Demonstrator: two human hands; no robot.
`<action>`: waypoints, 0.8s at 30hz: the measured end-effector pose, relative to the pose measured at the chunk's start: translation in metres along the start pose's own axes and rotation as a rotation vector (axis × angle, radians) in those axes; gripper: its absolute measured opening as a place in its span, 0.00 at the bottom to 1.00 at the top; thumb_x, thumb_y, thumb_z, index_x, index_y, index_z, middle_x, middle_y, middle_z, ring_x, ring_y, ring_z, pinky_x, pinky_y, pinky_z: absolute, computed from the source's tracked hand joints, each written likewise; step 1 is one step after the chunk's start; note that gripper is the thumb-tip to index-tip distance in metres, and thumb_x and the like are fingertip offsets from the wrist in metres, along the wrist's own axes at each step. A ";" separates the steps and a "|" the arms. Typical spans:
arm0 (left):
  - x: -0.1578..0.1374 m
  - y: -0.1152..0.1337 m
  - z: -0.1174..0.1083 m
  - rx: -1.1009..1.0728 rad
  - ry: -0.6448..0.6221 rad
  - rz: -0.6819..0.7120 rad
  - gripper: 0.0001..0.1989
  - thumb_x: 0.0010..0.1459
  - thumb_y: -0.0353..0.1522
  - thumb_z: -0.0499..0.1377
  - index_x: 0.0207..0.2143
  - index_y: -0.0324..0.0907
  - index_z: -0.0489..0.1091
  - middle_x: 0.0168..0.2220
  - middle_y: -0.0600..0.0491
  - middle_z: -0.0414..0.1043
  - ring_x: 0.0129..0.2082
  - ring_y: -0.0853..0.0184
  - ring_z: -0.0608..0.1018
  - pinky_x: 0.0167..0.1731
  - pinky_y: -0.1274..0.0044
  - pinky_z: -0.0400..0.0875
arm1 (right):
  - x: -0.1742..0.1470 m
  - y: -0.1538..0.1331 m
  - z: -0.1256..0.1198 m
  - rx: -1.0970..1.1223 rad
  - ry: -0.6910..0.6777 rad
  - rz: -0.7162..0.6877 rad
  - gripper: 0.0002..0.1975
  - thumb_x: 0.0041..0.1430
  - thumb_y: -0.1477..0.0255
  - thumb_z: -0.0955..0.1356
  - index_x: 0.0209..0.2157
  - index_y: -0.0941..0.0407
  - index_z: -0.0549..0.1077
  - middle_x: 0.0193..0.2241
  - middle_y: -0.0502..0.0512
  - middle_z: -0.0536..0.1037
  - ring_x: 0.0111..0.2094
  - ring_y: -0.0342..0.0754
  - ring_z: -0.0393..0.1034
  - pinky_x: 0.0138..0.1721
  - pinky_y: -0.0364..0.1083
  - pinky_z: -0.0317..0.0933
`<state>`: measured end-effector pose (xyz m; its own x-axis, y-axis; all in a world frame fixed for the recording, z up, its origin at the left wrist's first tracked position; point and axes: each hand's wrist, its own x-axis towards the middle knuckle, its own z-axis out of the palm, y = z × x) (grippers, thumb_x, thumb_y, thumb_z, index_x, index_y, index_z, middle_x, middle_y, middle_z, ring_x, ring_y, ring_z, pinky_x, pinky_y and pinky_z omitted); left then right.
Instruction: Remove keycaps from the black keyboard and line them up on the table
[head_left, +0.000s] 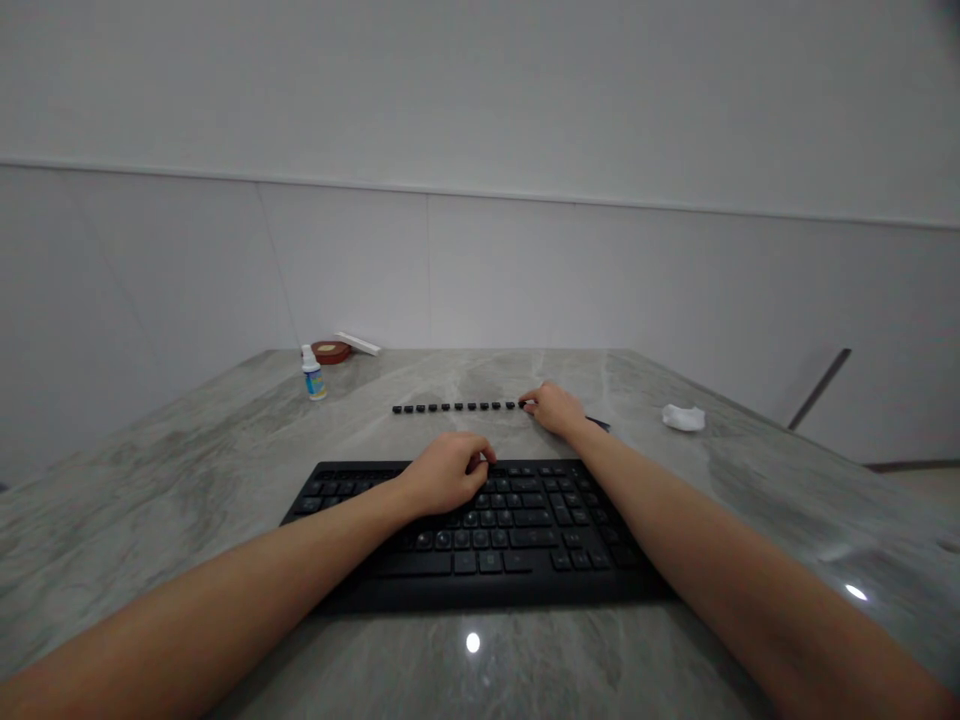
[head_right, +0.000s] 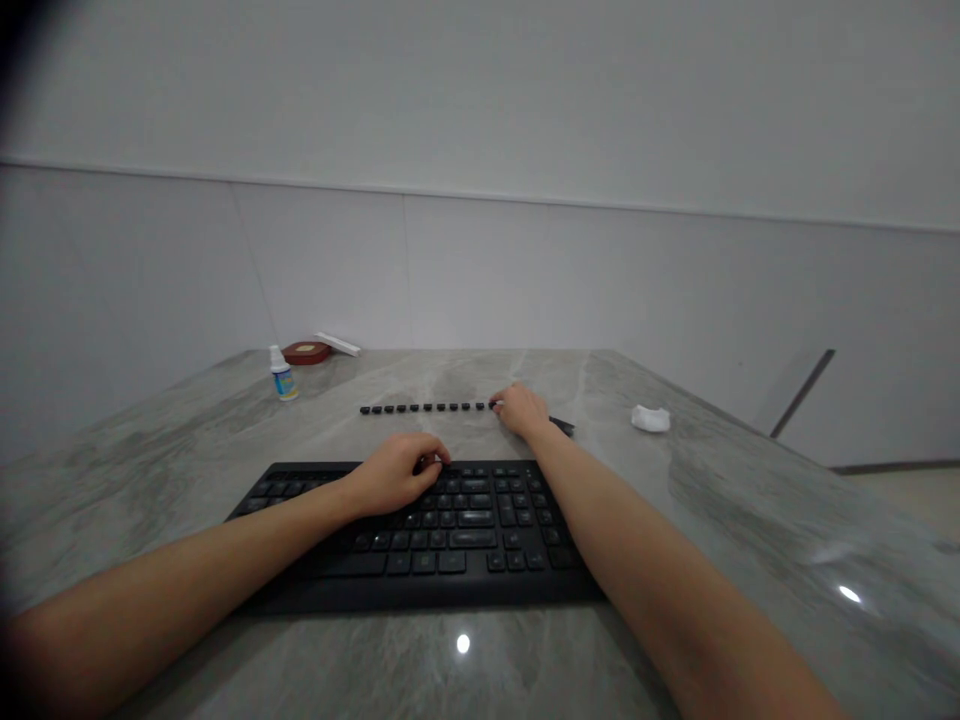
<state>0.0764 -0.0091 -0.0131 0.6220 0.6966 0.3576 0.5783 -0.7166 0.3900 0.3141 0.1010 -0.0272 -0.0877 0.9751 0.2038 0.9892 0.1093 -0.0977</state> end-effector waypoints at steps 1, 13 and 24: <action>0.000 0.000 0.000 0.002 0.000 0.000 0.10 0.52 0.24 0.53 0.35 0.39 0.73 0.27 0.53 0.72 0.27 0.68 0.72 0.31 0.78 0.64 | 0.000 0.000 0.000 0.000 0.000 -0.001 0.16 0.60 0.66 0.63 0.48 0.46 0.75 0.48 0.59 0.72 0.46 0.54 0.69 0.44 0.48 0.60; 0.000 0.000 0.000 0.012 -0.011 0.006 0.10 0.53 0.25 0.53 0.35 0.39 0.73 0.28 0.53 0.72 0.28 0.68 0.73 0.32 0.77 0.65 | 0.000 -0.002 0.001 -0.007 0.012 0.004 0.15 0.59 0.66 0.64 0.47 0.46 0.75 0.45 0.57 0.75 0.44 0.51 0.70 0.42 0.45 0.60; -0.005 0.006 -0.001 0.193 0.017 0.118 0.10 0.55 0.24 0.52 0.36 0.40 0.72 0.34 0.50 0.71 0.36 0.65 0.73 0.39 0.75 0.67 | -0.022 -0.027 -0.047 -0.002 0.311 0.111 0.22 0.65 0.69 0.53 0.53 0.52 0.69 0.47 0.60 0.75 0.46 0.53 0.69 0.44 0.49 0.59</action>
<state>0.0764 -0.0174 -0.0120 0.6832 0.6067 0.4064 0.5932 -0.7857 0.1757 0.2953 0.0672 0.0166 0.0604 0.8752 0.4800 0.9909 0.0052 -0.1342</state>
